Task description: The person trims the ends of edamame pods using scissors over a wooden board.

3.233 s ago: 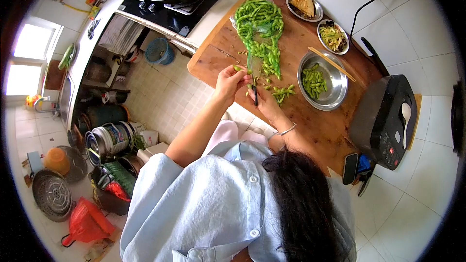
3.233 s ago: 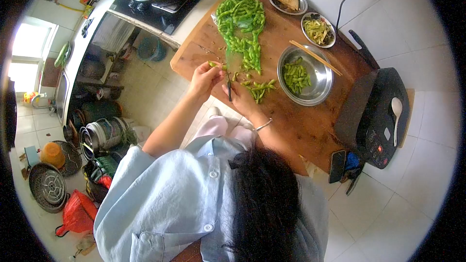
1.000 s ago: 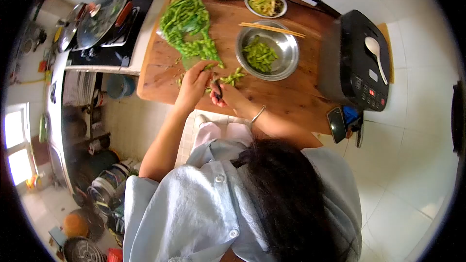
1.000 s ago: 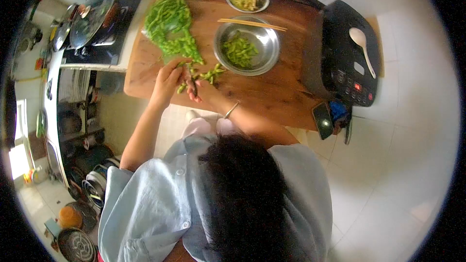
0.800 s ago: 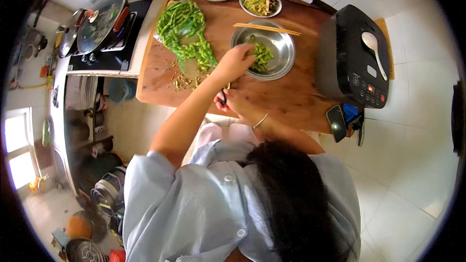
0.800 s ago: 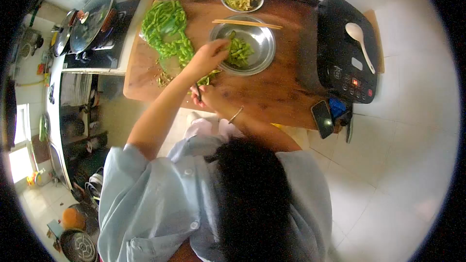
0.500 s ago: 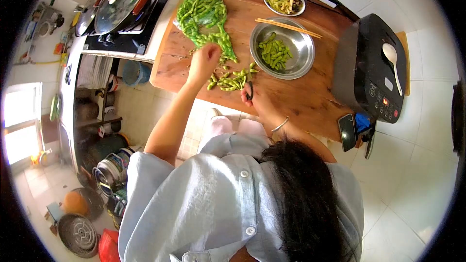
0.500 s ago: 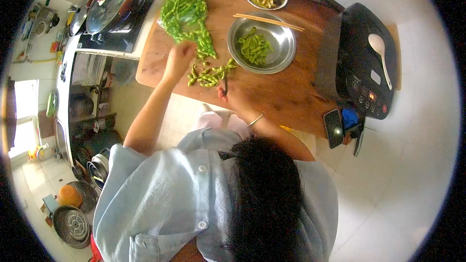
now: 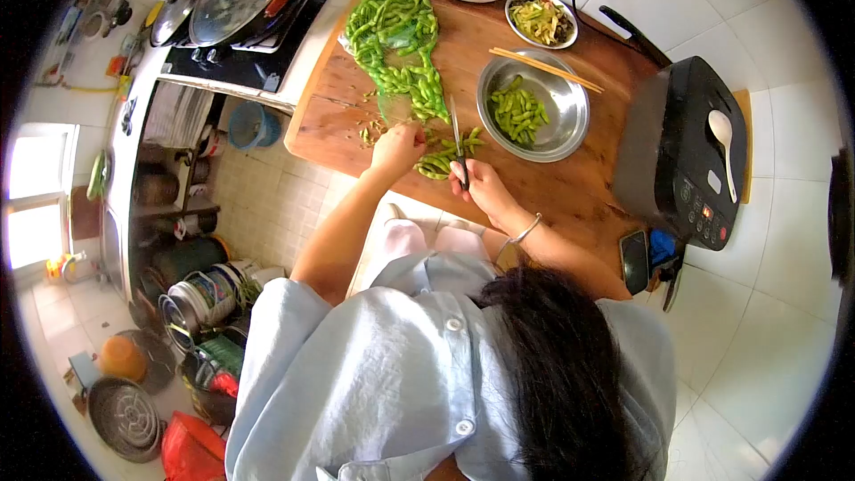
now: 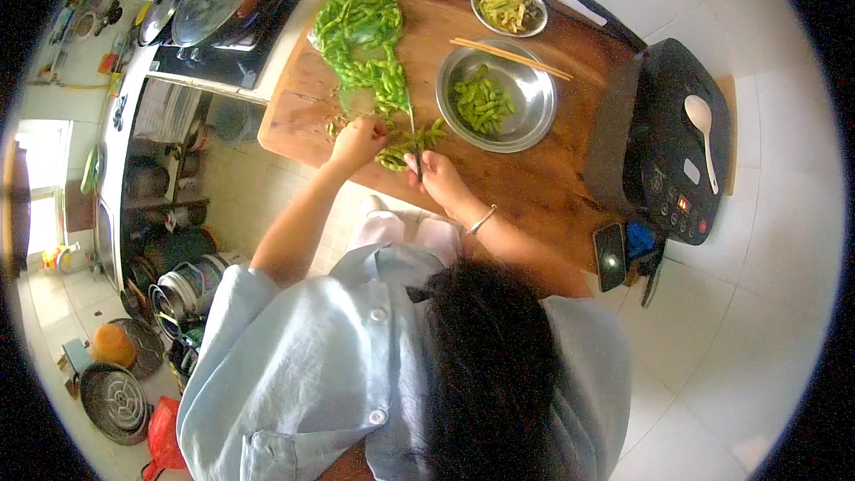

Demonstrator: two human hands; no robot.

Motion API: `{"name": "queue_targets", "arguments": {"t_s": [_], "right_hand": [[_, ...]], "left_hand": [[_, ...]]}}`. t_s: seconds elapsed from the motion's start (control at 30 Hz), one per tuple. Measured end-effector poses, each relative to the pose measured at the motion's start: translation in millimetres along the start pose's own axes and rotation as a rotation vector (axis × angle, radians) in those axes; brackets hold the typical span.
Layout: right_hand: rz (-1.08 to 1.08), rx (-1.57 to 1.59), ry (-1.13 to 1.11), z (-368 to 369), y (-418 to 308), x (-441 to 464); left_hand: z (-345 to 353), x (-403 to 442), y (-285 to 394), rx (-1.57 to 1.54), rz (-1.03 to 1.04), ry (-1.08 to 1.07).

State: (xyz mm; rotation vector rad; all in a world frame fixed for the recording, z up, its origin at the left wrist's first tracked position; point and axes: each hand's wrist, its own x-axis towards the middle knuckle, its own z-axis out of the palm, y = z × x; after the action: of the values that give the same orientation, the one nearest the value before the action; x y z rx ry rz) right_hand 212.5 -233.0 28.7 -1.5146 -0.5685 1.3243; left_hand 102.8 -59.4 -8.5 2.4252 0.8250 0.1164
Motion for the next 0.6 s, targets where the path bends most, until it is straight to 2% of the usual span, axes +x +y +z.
{"name": "queue_targets", "arguments": {"t_s": [0.1,0.13,0.23,0.33,0.6], "right_hand": [[-0.012,0.064,0.002,6,-1,-3],[-0.017,0.082,-0.006,9,-1,-3],[-0.047,0.074,-0.059,17,-2,4],[-0.126,0.025,0.038,28,-17,9],[-0.225,-0.243,-0.161,29,-34,24]], "left_hand": [[-17,-8,-1,-0.766,-0.246,-0.095],[-37,-14,15,-0.928,-0.319,-0.128],[-44,-22,12,-1.223,-0.365,-0.054],[-59,-31,17,-1.351,-0.372,-0.05],[-83,-42,8,-1.214,-0.234,0.009]]}}
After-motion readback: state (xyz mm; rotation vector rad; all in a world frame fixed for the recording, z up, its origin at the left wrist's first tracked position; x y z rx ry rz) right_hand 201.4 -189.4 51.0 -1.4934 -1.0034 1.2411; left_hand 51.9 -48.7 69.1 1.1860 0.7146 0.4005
